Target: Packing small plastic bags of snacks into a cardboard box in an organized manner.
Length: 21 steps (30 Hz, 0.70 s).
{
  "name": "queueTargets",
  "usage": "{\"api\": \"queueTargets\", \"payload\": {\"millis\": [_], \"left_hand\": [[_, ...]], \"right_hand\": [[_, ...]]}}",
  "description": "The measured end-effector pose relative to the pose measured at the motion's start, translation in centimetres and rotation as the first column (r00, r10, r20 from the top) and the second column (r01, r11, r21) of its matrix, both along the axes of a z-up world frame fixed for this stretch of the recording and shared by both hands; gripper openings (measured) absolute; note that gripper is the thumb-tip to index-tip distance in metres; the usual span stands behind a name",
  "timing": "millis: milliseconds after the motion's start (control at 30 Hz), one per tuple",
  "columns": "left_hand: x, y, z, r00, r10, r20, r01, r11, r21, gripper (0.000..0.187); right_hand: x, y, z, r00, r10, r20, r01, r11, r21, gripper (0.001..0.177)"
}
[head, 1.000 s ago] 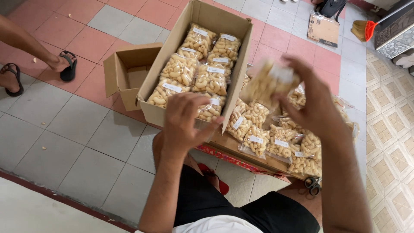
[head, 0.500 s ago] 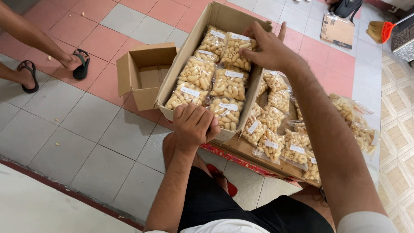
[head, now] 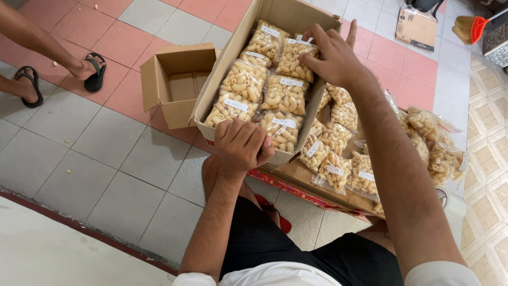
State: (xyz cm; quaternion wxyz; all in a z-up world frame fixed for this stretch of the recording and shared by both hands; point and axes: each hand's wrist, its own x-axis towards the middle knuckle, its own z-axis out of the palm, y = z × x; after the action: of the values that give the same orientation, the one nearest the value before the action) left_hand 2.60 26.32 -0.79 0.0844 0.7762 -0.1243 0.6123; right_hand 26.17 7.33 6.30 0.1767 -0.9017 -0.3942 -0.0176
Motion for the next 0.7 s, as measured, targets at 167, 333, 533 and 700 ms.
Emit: {"api": "queueTargets", "payload": {"millis": [167, 333, 533, 700], "left_hand": [[-0.2, 0.04, 0.03, 0.999, -0.007, -0.031, 0.007, 1.0, 0.0, 0.037], [-0.29, -0.05, -0.02, 0.999, -0.01, -0.034, 0.01, 1.0, -0.009, 0.039], [-0.23, -0.13, 0.06, 0.999, -0.012, -0.03, 0.011, 1.0, -0.009, 0.041], [-0.13, -0.21, -0.14, 0.999, -0.018, -0.038, 0.018, 1.0, -0.023, 0.041]], "right_hand": [[0.58, -0.55, -0.88, 0.995, 0.035, 0.094, -0.031, 0.999, -0.045, 0.054], [0.23, -0.61, -0.87, 0.994, 0.051, 0.097, -0.046, 0.998, -0.053, 0.057], [0.63, -1.06, -1.31, 0.994, 0.032, 0.105, -0.032, 0.999, -0.008, 0.059], [0.51, -0.8, -1.1, 0.992, 0.039, 0.118, -0.036, 0.999, -0.035, 0.061]]}}
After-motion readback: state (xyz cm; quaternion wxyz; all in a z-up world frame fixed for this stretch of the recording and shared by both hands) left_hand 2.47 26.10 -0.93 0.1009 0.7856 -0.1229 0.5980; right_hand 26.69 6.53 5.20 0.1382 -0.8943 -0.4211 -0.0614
